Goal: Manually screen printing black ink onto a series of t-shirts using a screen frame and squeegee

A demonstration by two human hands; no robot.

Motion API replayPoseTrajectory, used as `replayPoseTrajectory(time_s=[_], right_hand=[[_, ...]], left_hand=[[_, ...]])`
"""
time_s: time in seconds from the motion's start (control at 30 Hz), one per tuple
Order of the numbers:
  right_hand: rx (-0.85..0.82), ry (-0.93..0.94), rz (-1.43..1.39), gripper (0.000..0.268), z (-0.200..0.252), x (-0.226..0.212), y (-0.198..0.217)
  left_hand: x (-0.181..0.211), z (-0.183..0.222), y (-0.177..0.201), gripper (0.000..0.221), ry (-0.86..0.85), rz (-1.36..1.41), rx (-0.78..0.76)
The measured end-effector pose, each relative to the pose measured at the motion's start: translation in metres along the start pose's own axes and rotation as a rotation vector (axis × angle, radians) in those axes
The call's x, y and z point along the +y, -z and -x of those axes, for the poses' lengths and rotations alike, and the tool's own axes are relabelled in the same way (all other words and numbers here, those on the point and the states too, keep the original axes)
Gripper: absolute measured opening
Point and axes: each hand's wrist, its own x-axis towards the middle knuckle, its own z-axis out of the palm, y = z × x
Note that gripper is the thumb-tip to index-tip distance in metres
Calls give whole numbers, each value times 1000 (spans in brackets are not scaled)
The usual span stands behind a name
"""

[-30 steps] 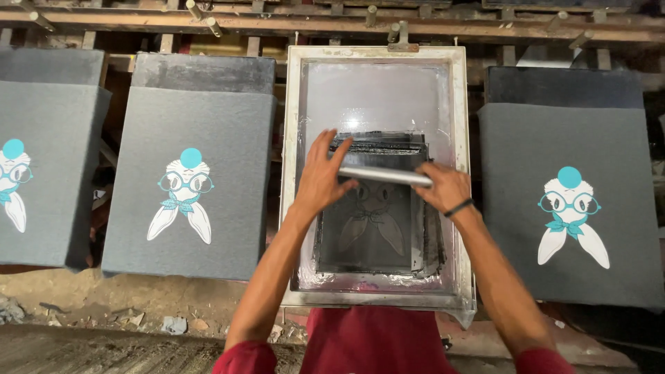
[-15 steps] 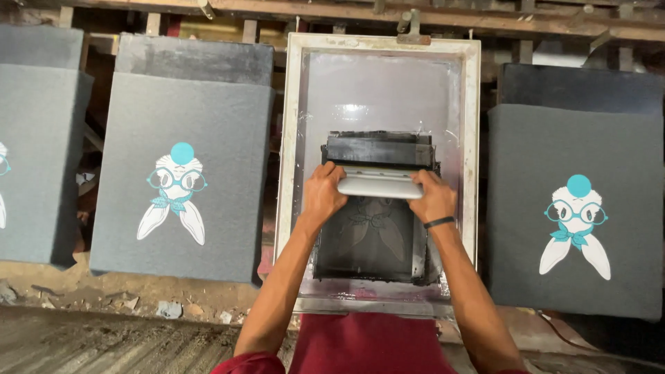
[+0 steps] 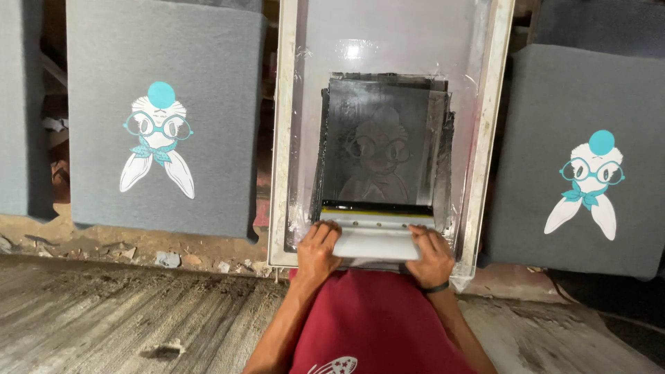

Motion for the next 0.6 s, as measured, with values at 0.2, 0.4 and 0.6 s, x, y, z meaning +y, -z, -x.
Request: replayPoseTrajectory(time_s=[0.2,0.4,0.6], right_hand=[[-341,-68,-77,32,-26,-7,42],[-205,-74,-2,29,-202,39,-11],[35,-50,-33,29,-225,49,-56]], left_hand=[[28,-45,68,34,104,59,-292],[-20,-220,28,38,-7,-59,-188],[-35,-237,-11,34,99,0,35]])
